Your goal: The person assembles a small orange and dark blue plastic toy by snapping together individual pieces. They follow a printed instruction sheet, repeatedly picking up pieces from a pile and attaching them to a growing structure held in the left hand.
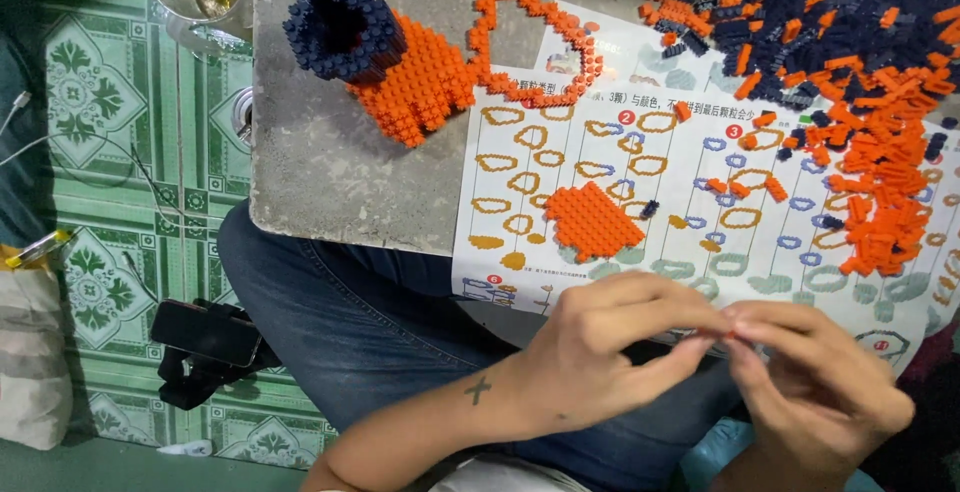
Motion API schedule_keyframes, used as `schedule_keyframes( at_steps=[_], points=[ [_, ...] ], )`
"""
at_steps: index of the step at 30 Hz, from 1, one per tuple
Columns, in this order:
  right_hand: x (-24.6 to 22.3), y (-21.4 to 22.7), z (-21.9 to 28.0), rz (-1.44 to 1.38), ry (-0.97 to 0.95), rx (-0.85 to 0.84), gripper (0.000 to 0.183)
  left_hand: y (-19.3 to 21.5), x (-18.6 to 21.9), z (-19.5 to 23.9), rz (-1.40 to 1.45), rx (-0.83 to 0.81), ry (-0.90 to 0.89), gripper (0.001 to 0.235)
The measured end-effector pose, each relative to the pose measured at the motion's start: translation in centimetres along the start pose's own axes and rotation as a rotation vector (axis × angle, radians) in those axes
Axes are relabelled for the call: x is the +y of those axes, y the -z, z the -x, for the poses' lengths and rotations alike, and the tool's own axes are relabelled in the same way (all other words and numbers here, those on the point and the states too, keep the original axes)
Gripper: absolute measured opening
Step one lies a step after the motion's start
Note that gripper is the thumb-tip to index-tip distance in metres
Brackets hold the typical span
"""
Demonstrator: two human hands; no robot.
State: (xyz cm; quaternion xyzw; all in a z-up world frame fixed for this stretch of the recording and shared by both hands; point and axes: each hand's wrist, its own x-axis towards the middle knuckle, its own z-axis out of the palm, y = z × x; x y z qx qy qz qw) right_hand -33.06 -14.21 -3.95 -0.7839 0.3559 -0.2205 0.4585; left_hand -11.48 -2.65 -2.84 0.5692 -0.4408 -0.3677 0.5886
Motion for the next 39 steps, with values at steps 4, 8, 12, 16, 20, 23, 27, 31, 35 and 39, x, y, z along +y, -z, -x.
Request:
schedule_keyframes(
  at_steps=[4,8,12,16,20,23,27,31,35,39],
  points=[
    [-0.3,-1.3,1.2,-0.011,-0.02,0.009,0.035,-0.4,-0.3,2.2,0.164,0.073,0.118,0.031],
    [-1.0,-2.2,1.8,-0.059,-0.005,0.001,0.035,-0.5,-0.6,3.3,0.196,0.096,0.187,0.027],
    [-2.2,-2.8,2.0,0.009,-0.07,-0.007,0.035,-0.7,-1.3,4.3,0.24,0.096,0.187,0.025],
    [-3.1,-3.9,1.9,0.019,-0.105,0.031,0.033,-1.1,-2.0,5.2,0.203,0.142,0.176,0.023],
    [-3.2,-4.6,1.5,-0.018,-0.103,-0.005,0.03,-0.7,-1.9,5.3,0.181,0.179,0.159,0.022],
    [-3.5,-5.3,1.1,-0.021,-0.073,-0.008,0.026,-0.3,-1.8,5.3,0.149,0.216,0.164,0.019],
    [-4.1,-5.8,0.7,-0.031,-0.091,-0.004,0.026,0.3,-1.6,5.2,0.144,0.238,0.188,0.02],
    [-4.4,-5.8,0.4,-0.018,-0.059,-0.017,0.023,0.6,-1.5,5.2,0.164,0.238,0.207,0.02],
    [-4.8,-5.8,0.3,-0.044,-0.055,-0.024,0.023,0.5,-1.4,5.3,0.143,0.244,0.202,0.02],
    [-5.0,-5.7,0.4,-0.008,-0.091,-0.034,0.023,0.5,-1.3,5.4,0.111,0.238,0.189,0.021]
  ],
)
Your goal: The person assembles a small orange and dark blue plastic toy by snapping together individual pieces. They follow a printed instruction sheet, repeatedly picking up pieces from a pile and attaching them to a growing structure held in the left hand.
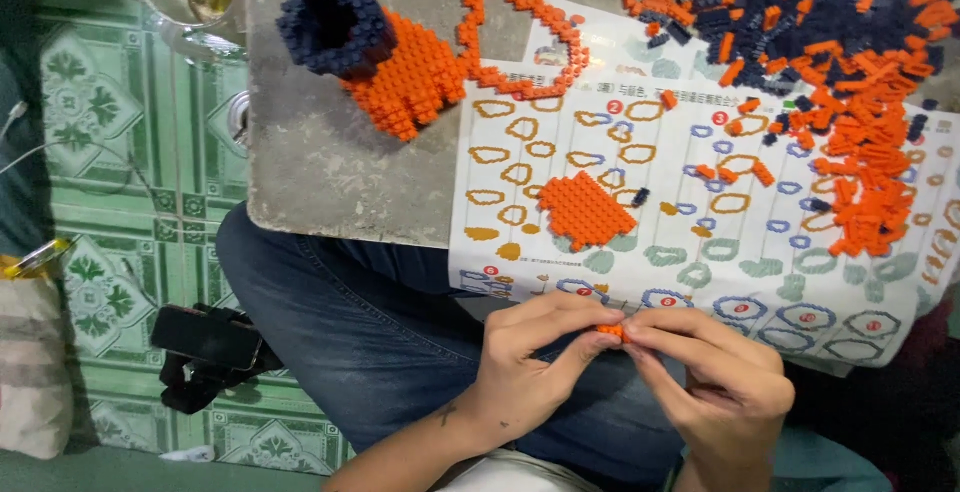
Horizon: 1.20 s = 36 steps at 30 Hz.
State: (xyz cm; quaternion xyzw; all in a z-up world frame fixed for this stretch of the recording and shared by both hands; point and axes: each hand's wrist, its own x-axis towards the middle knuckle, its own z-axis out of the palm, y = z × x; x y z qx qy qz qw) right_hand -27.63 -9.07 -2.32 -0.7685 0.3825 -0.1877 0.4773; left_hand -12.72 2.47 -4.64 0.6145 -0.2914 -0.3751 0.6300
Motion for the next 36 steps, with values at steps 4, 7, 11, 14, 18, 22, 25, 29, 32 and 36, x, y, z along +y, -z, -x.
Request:
schedule_keyframes(
  at_steps=[4,7,11,14,18,22,25,29,32,36],
  points=[
    [0.1,0.1,0.1,0.043,-0.019,0.003,0.025,0.1,0.1,0.1,-0.031,-0.015,-0.026,0.022],
    [-0.1,0.1,0.1,0.036,0.0,-0.012,0.025,0.2,0.0,0.2,-0.035,-0.017,-0.048,0.023],
    [-0.4,0.1,0.1,0.06,-0.034,-0.002,0.027,0.3,-0.1,0.2,-0.012,-0.047,-0.061,0.024],
    [-0.6,0.4,0.2,0.051,-0.048,-0.033,0.029,0.5,0.2,0.1,0.015,-0.061,-0.054,0.026],
    [-0.9,0.0,0.1,0.105,-0.011,-0.015,0.028,0.6,0.0,0.1,0.08,-0.075,0.023,0.026],
    [-0.4,0.6,-1.0,0.133,0.131,-0.123,0.032,0.9,-0.6,-0.3,0.107,-0.031,0.023,0.018],
    [0.6,1.7,-3.0,0.256,0.166,0.009,0.036,1.4,-0.8,-0.2,-0.043,0.07,0.09,0.016],
    [2.0,2.1,-6.7,0.642,0.217,0.175,0.026,1.6,-0.3,-0.7,0.006,0.084,0.097,0.02],
    [1.4,1.4,-8.6,0.612,0.26,0.209,0.032,1.5,-0.7,-0.5,0.091,0.103,0.116,0.021],
    [0.6,0.8,-9.6,0.585,0.229,0.181,0.021,1.3,-1.2,-0.4,0.196,0.112,0.172,0.02]
  ],
)
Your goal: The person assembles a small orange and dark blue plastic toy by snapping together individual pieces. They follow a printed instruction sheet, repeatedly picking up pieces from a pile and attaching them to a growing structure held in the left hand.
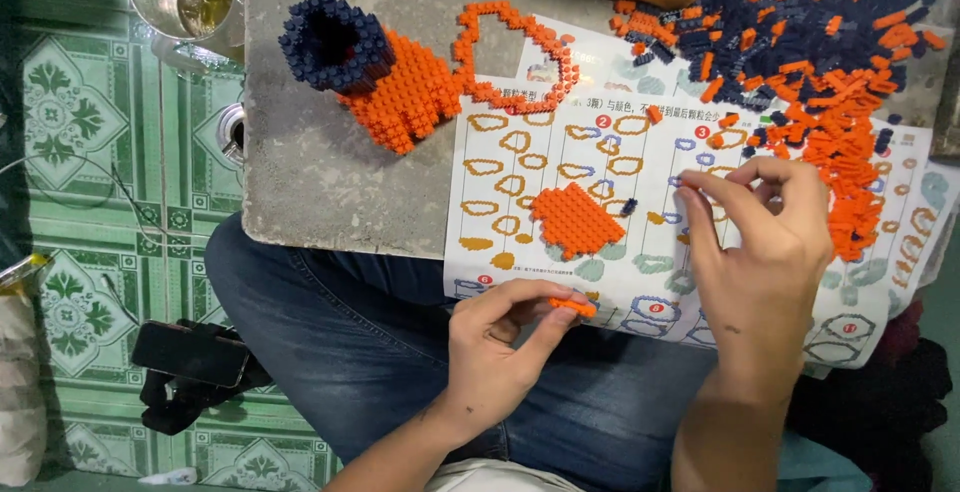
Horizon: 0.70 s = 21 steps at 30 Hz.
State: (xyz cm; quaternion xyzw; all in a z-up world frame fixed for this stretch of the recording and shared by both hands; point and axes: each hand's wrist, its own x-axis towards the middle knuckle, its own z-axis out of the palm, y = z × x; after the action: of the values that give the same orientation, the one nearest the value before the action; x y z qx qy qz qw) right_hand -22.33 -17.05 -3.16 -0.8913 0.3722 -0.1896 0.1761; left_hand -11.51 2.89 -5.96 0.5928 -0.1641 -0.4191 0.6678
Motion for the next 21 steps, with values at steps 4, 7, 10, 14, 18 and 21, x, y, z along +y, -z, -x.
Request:
schedule_keyframes(
  at_steps=[4,7,10,14,18,21],
  points=[
    [1.1,0.4,0.1,0.034,-0.028,-0.008,0.018,0.4,0.0,0.0,0.051,-0.021,-0.008,0.02],
    [3.4,1.1,0.0,0.081,0.029,0.019,0.024,0.5,0.2,-0.1,0.048,-0.024,0.01,0.022],
    [4.8,1.8,-0.4,0.019,-0.04,0.0,0.023,0.8,0.0,-0.1,0.009,-0.018,0.006,0.026],
    [3.9,1.9,-0.8,0.129,0.04,0.055,0.024,0.8,0.3,-0.5,-0.017,0.001,-0.021,0.025],
    [1.1,0.1,-1.4,-0.043,0.19,-0.083,0.029,0.8,0.8,-0.7,-0.031,0.001,-0.04,0.024],
    [0.8,-0.7,-1.9,-0.105,0.252,-0.205,0.021,1.0,1.1,-0.8,-0.053,-0.001,-0.057,0.024]
  ],
)
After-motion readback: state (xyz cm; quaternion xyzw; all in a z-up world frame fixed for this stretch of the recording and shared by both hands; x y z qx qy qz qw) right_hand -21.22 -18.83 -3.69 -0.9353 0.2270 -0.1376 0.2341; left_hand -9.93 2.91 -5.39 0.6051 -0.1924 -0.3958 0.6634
